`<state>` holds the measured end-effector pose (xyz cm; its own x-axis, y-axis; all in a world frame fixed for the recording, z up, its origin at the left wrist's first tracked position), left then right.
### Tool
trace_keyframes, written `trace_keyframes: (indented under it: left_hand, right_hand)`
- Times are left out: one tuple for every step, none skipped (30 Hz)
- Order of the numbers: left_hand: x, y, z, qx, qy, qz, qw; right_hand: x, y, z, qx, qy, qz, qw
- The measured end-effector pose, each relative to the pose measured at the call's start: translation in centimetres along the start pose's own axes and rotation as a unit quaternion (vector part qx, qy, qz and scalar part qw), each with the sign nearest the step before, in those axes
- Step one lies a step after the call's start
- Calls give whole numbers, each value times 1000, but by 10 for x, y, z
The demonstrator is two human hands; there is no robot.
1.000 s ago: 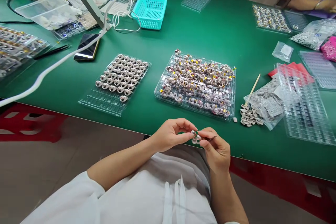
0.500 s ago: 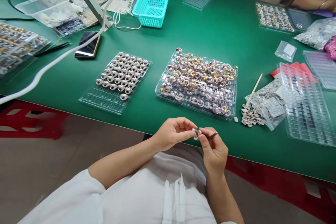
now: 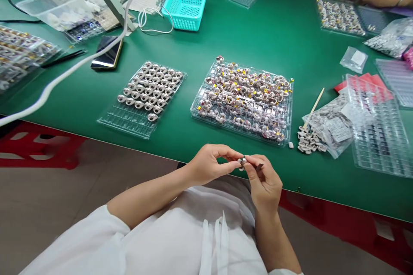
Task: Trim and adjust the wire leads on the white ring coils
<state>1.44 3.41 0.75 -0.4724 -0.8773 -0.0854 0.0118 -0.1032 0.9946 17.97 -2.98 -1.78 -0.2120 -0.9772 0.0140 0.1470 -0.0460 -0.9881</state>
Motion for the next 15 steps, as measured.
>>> trace_keyframes:
  left_hand:
    - [0, 1, 0, -5, 1, -8, 1000]
    - [0, 1, 0, -8, 2, -16, 1000]
    - [-1, 2, -1, -11, 2, -23, 1000]
    - [-1, 2, -1, -11, 2, -30, 999]
    - [-1, 3, -1, -9, 2, -38, 999]
    - [-1, 3, -2, -5, 2, -47, 999]
    - [-1, 3, -2, 1, 5, -55, 998]
    - [-1, 3, -2, 6, 9, -63, 998]
    - [0, 3, -2, 10, 13, -69, 997]
    - [0, 2, -2, 12, 16, -73, 997]
    - [0, 2, -2, 12, 19, -72, 997]
    - [1, 1, -2, 12, 21, -66, 998]
    - [2, 0, -2, 14, 25, -54, 998]
    - [2, -1, -2, 18, 28, -40, 999]
    - [3, -2, -2, 23, 32, -27, 999]
  right_hand:
    - [0, 0, 0, 3, 4, 3, 1000]
    - [1, -1, 0, 7, 7, 6, 1000]
    - [1, -1, 0, 10, 8, 11, 1000]
    - [1, -1, 0, 11, 7, 16, 1000]
    - [2, -1, -1, 11, 7, 20, 1000]
    - [2, 0, -1, 8, 7, 22, 1000]
    - [2, 1, -1, 2, 8, 19, 1000]
    - [2, 2, -2, -6, 8, 12, 1000]
    - [1, 4, -2, -16, 6, -1, 1000]
    - [1, 5, -3, -24, 3, -15, 1000]
    - [0, 6, -4, -30, -1, -29, 999]
    - [0, 6, -4, -33, -4, -38, 999]
    - [0, 6, -4, -31, -7, -41, 999]
    - [0, 5, -4, -27, -10, -40, 999]
    - [0, 4, -4, -21, -13, -37, 999]
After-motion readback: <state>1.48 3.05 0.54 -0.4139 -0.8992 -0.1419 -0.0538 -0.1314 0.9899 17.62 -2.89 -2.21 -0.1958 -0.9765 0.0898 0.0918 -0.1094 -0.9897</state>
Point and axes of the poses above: each hand's wrist, its own x-axis away from the middle knuckle, its own z-axis out of the back of the hand, y = z × x, the point moved 3 cm from there along -x, towards the middle knuckle, and after that the axes turned 13 degrees about -z, right-handed, at the moved point
